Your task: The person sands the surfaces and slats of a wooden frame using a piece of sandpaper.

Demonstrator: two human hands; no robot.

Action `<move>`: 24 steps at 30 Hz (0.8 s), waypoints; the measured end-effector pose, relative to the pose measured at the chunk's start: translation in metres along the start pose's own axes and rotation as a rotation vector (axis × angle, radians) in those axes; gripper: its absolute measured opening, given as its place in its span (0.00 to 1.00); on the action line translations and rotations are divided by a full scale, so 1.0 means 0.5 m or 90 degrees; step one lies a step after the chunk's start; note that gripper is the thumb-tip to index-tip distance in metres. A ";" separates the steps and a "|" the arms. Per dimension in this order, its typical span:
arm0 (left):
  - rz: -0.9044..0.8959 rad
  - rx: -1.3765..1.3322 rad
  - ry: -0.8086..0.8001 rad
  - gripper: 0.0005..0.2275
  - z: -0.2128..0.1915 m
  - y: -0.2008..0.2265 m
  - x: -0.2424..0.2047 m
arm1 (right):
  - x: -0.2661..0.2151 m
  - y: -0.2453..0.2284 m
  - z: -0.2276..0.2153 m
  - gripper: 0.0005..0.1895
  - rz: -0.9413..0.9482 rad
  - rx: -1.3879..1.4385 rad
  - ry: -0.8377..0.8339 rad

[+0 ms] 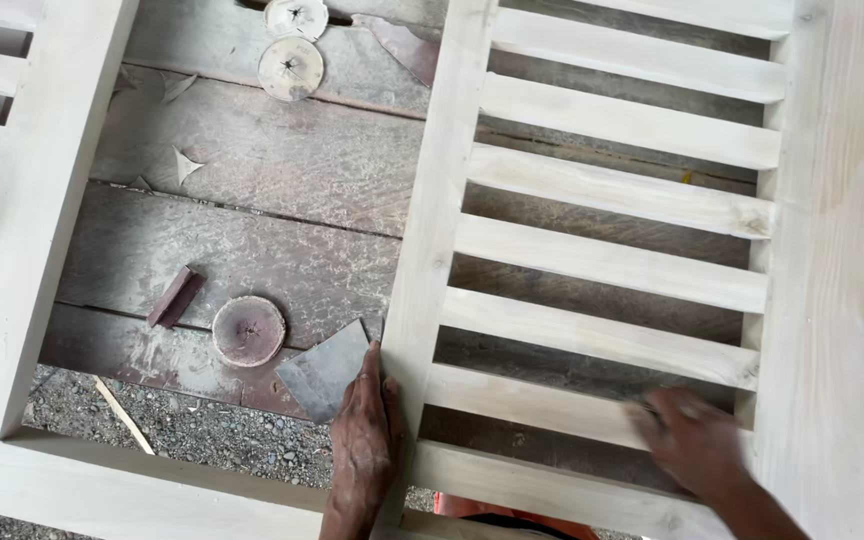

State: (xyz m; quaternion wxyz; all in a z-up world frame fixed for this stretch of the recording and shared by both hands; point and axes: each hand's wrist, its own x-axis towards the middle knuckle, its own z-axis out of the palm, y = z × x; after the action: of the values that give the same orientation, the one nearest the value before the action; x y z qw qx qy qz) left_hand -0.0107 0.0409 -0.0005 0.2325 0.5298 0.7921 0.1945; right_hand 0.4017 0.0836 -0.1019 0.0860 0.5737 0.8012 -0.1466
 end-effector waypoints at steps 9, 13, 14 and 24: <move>-0.029 0.003 -0.021 0.23 -0.006 0.014 0.013 | 0.160 -0.447 0.005 0.11 -0.375 0.014 0.304; -0.051 0.033 -0.051 0.24 0.006 -0.001 0.003 | 0.150 -0.431 -0.026 0.15 -0.271 0.201 0.109; -0.014 0.030 -0.032 0.24 0.012 -0.006 0.006 | 0.137 -0.373 -0.037 0.14 -0.303 0.204 0.117; 0.374 0.132 -0.150 0.26 0.129 0.074 -0.013 | -0.009 0.066 -0.066 0.12 -0.107 0.144 0.116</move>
State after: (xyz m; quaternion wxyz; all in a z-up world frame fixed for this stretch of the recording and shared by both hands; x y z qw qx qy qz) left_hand 0.0560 0.0522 -0.0315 0.2016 0.7754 0.5884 0.1091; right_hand 0.4352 0.1005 -0.0742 -0.0645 0.5216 0.8293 -0.1897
